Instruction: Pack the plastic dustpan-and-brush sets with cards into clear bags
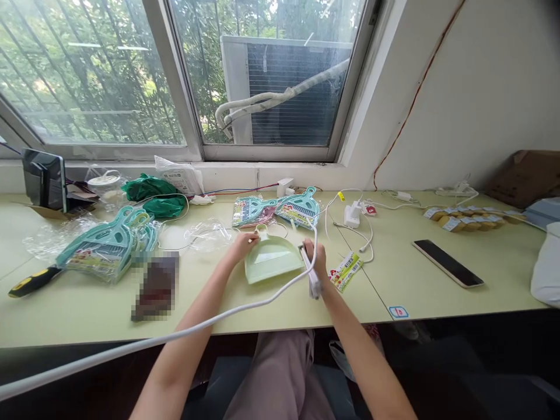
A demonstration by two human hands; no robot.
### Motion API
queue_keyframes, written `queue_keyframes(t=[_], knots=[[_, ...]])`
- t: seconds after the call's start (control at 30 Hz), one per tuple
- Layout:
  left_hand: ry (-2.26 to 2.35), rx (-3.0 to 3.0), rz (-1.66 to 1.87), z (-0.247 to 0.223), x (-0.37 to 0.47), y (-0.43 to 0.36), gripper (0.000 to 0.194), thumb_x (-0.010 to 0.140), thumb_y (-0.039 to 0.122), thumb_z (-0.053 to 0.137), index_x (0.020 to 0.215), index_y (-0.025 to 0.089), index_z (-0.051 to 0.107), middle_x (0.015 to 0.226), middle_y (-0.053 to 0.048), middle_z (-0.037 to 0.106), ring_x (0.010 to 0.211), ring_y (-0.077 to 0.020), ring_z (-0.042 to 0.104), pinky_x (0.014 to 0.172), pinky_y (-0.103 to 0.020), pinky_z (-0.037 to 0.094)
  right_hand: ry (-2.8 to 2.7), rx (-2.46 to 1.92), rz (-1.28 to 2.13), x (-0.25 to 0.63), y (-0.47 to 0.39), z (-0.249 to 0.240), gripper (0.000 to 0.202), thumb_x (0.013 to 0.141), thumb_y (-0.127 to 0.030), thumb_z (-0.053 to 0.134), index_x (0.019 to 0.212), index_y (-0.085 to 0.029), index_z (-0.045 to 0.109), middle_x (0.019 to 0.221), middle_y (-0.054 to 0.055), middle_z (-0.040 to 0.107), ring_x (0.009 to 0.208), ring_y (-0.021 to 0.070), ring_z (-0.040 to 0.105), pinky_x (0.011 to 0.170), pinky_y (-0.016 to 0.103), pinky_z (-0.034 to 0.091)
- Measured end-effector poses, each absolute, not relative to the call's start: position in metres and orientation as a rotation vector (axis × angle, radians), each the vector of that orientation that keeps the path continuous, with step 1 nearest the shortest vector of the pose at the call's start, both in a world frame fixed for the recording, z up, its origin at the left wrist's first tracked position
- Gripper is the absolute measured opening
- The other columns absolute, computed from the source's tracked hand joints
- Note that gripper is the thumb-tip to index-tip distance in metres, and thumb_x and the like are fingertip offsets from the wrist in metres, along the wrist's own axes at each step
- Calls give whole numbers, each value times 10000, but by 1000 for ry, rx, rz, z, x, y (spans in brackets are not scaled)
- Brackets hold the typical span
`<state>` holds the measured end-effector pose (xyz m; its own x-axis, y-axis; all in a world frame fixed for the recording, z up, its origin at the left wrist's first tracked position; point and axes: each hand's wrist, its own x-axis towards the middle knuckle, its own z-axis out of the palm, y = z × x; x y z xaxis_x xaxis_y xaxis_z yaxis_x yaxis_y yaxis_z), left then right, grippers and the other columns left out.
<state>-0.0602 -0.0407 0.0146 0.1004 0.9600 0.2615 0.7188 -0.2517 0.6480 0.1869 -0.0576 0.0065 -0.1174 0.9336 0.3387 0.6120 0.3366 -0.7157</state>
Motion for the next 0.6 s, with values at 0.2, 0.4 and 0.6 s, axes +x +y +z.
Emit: queue_keyframes(t=[0.2, 0.4, 0.6], knots=[[1797, 2112, 788, 30, -68, -50, 228, 779, 294, 549, 811, 214, 760, 816, -59, 740, 716, -214, 634, 703, -290, 457, -1999, -1491, 194, 215, -78, 37, 561, 934, -486, 352, 521, -175, 569, 504, 37, 559, 509, 142, 470, 529, 268, 260], [1829, 2149, 601, 48, -70, -59, 283, 763, 235, 479, 835, 208, 752, 877, -46, 741, 778, -214, 639, 706, -274, 447, -2280, -1814, -185, 219, -67, 62, 429, 941, -350, 410, 714, -135, 704, 674, 126, 677, 683, 208, 641, 592, 263, 345], [1967, 2172, 553, 40, -92, -56, 248, 796, 296, 516, 843, 219, 747, 925, -64, 728, 863, -235, 632, 736, -279, 436, -2445, -1873, -213, 218, -37, 48, 367, 945, -308, 412, 847, -115, 708, 829, 156, 695, 779, 228, 671, 623, 267, 418]])
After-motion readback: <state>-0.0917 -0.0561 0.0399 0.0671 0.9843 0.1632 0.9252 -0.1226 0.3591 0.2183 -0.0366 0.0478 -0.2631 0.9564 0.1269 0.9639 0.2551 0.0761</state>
